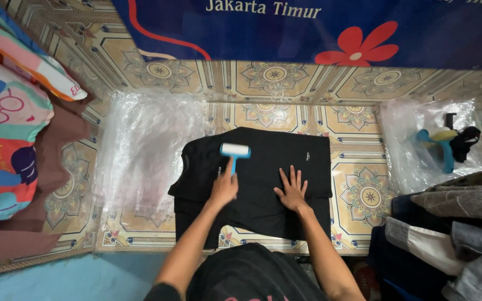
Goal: Lint rolling a black t-shirt to remove debris, folding it neatly, and placing it into a plastic bag for shipping.
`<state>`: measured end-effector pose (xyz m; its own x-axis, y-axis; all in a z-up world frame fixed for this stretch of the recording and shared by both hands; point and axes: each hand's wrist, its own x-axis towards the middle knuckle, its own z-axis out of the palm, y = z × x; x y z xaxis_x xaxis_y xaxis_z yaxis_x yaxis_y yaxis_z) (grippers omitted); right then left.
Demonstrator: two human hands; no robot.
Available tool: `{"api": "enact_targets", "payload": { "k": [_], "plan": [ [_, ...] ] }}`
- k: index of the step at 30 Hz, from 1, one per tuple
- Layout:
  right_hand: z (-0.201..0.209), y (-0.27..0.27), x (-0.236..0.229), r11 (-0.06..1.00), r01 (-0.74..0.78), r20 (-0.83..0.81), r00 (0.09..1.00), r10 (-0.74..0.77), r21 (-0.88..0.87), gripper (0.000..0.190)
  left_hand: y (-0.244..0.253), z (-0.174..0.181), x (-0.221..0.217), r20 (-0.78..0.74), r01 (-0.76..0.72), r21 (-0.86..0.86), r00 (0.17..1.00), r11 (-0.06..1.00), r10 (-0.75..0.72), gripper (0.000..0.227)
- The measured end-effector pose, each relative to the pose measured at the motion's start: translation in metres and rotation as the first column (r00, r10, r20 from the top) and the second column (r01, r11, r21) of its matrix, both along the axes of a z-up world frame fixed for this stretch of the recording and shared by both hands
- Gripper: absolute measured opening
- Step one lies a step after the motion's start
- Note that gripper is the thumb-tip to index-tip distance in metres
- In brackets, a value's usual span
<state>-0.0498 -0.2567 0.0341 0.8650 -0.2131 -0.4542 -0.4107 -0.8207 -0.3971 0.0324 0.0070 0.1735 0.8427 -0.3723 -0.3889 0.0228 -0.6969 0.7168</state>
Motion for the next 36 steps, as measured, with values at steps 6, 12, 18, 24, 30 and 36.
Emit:
{"api": "enact_targets", "payload": {
  "k": [6, 12, 18, 24, 30, 36],
  "plan": [
    [-0.003, 0.000, -0.001, 1.000, 0.000, 0.007, 1.000, 0.000, -0.003, 0.073, -0.013, -0.056, 0.066, 0.157, -0.020, 0.043, 0.987, 0.999, 0.013, 0.064],
    [-0.001, -0.001, -0.001, 1.000, -0.002, 0.008, 1.000, 0.002, 0.005, 0.072, 0.026, -0.034, 0.025, 0.062, -0.085, 0.140, 0.995, 0.987, 0.077, 0.062],
    [0.004, 0.002, -0.003, 1.000, 0.006, -0.012, 1.000, -0.006, 0.003, 0.072, 0.057, -0.026, -0.016, -0.076, -0.071, 0.124, 0.994, 0.990, 0.081, 0.065],
    [-0.001, 0.001, -0.002, 1.000, 0.007, 0.008, 1.000, -0.007, 0.002, 0.072, 0.027, 0.003, 0.024, 0.027, -0.141, 0.016, 0.990, 0.990, 0.141, 0.062],
    [-0.005, 0.000, -0.003, 1.000, 0.004, 0.014, 1.000, -0.004, 0.003, 0.072, 0.022, -0.008, 0.030, 0.077, -0.174, 0.011, 0.982, 0.985, 0.173, 0.062],
    [-0.003, 0.001, -0.002, 1.000, 0.021, 0.014, 1.000, -0.021, 0.004, 0.072, 0.046, 0.020, -0.043, -0.069, -0.262, 0.038, 0.962, 0.964, 0.264, 0.062]
  ]
}}
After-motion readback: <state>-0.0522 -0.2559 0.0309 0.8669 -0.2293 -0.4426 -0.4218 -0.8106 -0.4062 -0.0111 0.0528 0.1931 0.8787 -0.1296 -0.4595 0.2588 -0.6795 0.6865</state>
